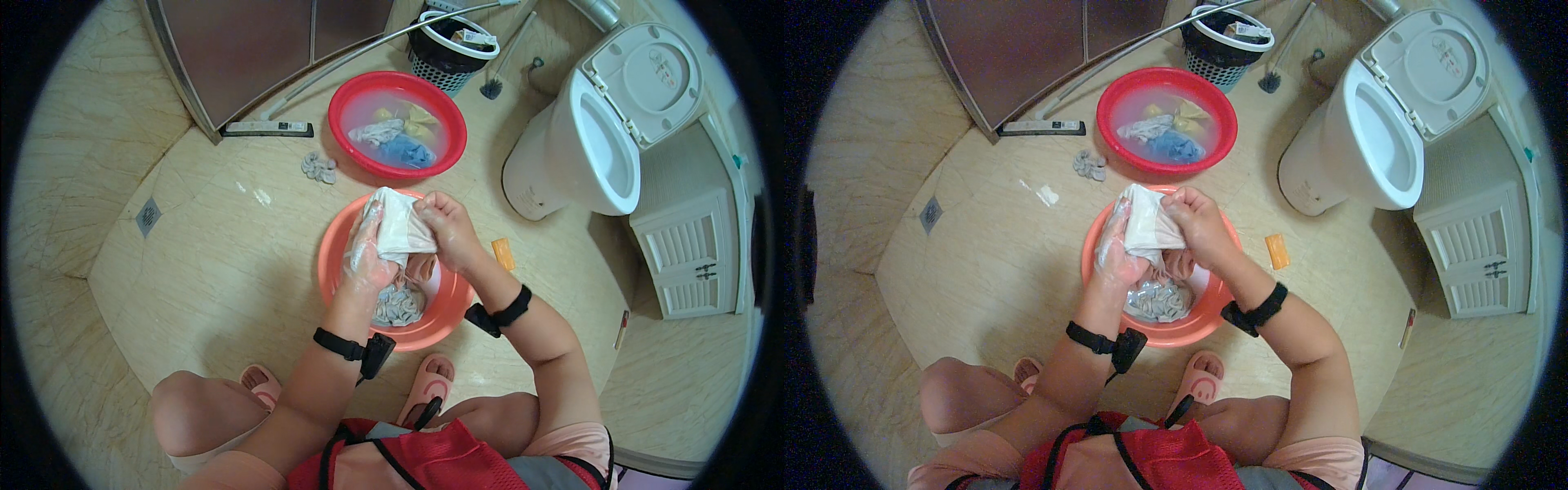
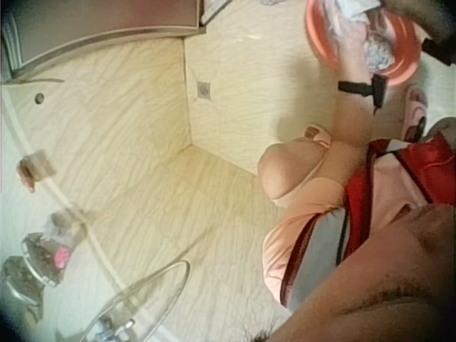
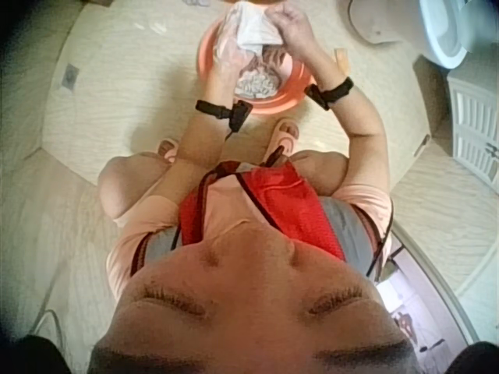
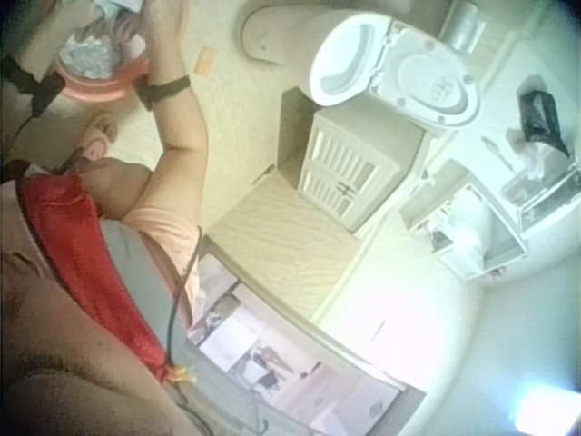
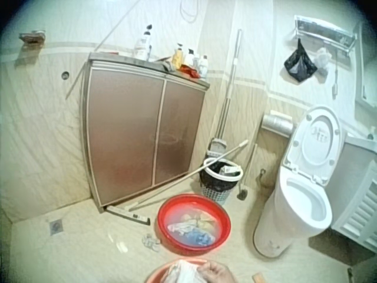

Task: The person sits on the bathroom floor and hand-washes a pile of light-colored clothes in a pink basin filled with soapy water. They scrub the fabric with both hands, rinse it, and wring out the excess water.

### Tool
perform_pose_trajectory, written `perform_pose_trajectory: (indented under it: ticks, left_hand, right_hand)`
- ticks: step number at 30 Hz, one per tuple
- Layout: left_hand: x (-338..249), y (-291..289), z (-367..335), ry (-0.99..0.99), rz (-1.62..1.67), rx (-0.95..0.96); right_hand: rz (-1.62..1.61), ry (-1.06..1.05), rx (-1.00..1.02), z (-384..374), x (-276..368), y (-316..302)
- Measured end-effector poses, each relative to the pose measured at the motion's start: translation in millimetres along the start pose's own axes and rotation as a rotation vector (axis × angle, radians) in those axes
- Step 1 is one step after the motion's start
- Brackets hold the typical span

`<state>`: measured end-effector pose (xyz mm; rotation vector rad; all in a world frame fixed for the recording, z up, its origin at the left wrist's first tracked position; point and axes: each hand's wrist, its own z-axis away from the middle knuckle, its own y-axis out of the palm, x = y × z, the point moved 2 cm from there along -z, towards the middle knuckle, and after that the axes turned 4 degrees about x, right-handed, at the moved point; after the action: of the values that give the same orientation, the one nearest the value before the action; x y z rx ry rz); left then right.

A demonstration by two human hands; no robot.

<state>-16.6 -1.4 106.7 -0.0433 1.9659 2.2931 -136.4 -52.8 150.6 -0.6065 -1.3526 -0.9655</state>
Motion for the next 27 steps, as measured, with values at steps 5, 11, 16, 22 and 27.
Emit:
perform_pose_trajectory:
  ticks: [5,11,16,22,27]
  left_hand:
    - [-6,-49,11,-0.013,-0.033,0.197]
    - [41,-9,11,-0.274,-0.121,-0.284]
    - [49,-84,6,-0.171,0.083,0.097]
    - [39,-4,13,-0.226,-0.156,-0.291]
    - [32,-1,19,-0.318,-0.073,0.009]
  right_hand:
    - [1.265,-0.654,0.173,49,18,95]
    - [1.29,-0.334,-0.238,-7,7,22]
    - [1.317,-0.516,0.092,48,9,88]
    - [1.252,-0.504,-0.141,7,18,49]
    - [1.321,-0.448,0.116,45,13,83]
